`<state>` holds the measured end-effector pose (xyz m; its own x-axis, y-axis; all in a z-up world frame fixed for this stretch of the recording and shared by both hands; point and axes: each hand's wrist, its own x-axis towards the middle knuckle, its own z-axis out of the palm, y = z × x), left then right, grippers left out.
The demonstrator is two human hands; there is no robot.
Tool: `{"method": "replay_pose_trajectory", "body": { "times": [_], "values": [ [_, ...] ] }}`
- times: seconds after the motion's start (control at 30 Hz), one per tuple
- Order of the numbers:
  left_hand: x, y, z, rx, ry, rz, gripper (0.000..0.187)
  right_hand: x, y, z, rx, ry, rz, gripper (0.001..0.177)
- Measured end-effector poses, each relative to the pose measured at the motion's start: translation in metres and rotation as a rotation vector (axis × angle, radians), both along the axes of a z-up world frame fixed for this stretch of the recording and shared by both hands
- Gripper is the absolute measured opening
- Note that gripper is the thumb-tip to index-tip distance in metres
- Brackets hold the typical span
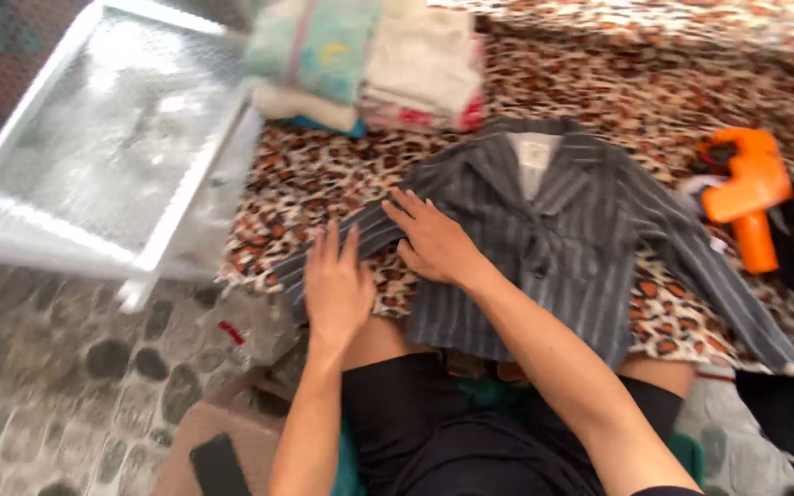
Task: The person is folding a striped blazer and a dark blue jacket on a leopard-print surface, likely preparing them for display or storage.
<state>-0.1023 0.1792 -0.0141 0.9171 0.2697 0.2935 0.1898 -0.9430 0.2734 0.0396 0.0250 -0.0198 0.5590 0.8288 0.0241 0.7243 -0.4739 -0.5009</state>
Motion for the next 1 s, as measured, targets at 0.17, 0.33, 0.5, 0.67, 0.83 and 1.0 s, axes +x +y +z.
{"method": "replay_pose_trajectory", "body": {
  "times": [0.17,0.33,0.5,0.67,0.83,1.0],
  "values": [
    [0.068,-0.112,0.010,-0.097,-0.100,-0.369,0.058,0.013,-0.111,0.023,0.124,-0.300,-0.241,0.062],
    [0.109,-0.226,-0.005,-0.185,-0.069,-0.705,0.053,0.005,-0.242,-0.017,0.111,-0.298,-0.662,0.055],
    [0.144,-0.282,-0.026,-0.176,0.137,-0.759,0.064,-0.018,-0.300,-0.018,0.034,-0.370,-0.927,0.045],
    [0.145,-0.283,-0.017,-0.090,0.287,-0.746,0.064,-0.024,-0.363,-0.016,-0.258,-0.466,-1.167,0.055],
    [0.145,-0.283,-0.015,-0.131,0.285,-0.717,0.067,-0.003,-0.378,0.035,-0.284,-0.129,-1.100,0.033],
    [0.141,-0.256,-0.063,-0.811,-0.275,-0.820,0.108,0.009,-0.324,0.044,0.917,0.797,-0.853,0.069]
  ]
}}
